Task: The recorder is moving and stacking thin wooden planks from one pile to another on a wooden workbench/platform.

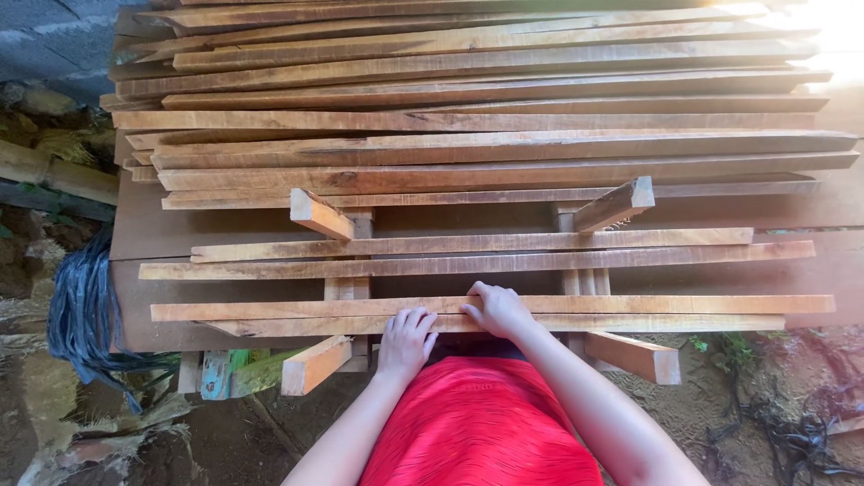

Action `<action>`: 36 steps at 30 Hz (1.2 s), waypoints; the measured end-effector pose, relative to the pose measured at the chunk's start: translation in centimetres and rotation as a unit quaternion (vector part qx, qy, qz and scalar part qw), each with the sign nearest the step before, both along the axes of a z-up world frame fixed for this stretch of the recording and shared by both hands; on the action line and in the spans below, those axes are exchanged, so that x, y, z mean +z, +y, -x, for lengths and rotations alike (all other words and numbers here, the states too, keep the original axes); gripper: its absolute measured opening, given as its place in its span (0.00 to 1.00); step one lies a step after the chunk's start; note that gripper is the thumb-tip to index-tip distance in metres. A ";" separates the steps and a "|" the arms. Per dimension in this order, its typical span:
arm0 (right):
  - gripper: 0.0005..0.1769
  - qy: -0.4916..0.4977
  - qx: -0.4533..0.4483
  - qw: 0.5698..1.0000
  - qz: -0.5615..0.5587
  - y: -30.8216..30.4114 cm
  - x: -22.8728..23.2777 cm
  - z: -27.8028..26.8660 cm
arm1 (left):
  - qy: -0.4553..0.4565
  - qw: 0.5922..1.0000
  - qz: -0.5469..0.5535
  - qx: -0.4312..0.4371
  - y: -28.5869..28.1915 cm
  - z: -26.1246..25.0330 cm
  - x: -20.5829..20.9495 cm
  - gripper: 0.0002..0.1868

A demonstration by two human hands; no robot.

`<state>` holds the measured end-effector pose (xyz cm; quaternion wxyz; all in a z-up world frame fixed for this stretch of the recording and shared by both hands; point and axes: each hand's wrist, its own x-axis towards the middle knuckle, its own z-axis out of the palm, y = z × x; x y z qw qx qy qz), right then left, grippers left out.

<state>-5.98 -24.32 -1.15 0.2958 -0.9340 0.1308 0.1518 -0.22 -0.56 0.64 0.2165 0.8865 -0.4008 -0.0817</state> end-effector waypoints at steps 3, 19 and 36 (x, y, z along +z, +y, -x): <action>0.24 0.036 0.011 0.999 0.019 -0.1 -0.3 -0.1 | 0.023 1.000 -0.003 -0.002 0.0 -0.2 0.1 0.19; 0.29 0.060 0.035 0.997 0.015 -0.2 0.0 -0.2 | 0.055 0.998 0.005 -0.005 -0.1 -1.1 0.1 0.18; 0.25 -0.123 0.017 0.985 0.120 -0.2 4.0 -1.7 | 0.046 0.999 0.007 -0.003 0.3 -0.9 -0.2 0.19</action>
